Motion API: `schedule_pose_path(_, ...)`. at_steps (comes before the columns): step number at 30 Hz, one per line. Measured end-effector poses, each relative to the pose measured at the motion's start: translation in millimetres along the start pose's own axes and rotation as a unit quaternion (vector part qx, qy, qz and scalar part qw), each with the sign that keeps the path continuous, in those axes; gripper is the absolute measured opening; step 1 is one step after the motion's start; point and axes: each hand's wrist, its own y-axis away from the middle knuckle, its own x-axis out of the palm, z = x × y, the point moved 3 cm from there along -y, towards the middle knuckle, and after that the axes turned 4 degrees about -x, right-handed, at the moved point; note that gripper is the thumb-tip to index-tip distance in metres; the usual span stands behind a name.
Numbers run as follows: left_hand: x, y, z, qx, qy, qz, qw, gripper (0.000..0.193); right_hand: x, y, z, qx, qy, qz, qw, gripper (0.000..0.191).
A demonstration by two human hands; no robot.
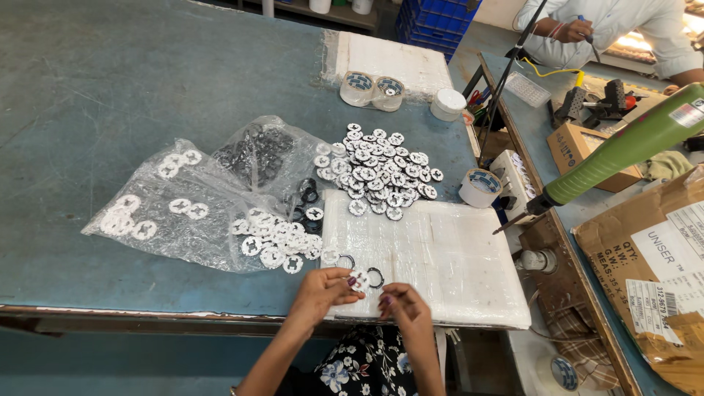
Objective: The person repeatedly picks up small white circular components and black rings from a table, fits the rings onto the components, and places the assembled units on a white foam sheet. The person handles the items one at a time and continues the process throughout the clip.
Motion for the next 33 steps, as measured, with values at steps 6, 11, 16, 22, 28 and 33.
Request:
schedule_pose_path(6,24.9,6.5,13.1,0.054,-0.023,0.019,0.998,0.029,13.6,19.8,11.7,-0.003,-0.042,-0.054,0.998,0.028)
schedule_pose_path(11,36.9,27.4,-1.2,0.14,-0.246,-0.006,0.959,0.022,1.8,19.6,7.2,0.06,-0.158,-0.035,0.985,0.03)
schedule_pose_path(16,37.7,27.2,-37.9,0.341,-0.479,0.024,0.808,0.015,-19.1,14.1,-6.1,0.068,-0.149,-0.041,0.986,0.025)
schedule_pose_path(22,35.8,-0.1,-69.7,0.315,-0.635,0.037,0.704,0.051,-40.4,10.5,1.0,0.017,0.085,-0.125,0.988,0.021)
schedule_pose_path(28,49.3,-9.0,-70.0,0.211,-0.704,0.049,0.677,0.04,-43.6,-5.4,13.3,0.049,0.25,-0.101,0.962,0.031)
schedule_pose_path(33,50.3,-10.0,-63.0,0.272,-0.647,0.052,0.711,0.064,-58.9,-13.9,29.0,-0.011,0.279,-0.055,0.959,0.054)
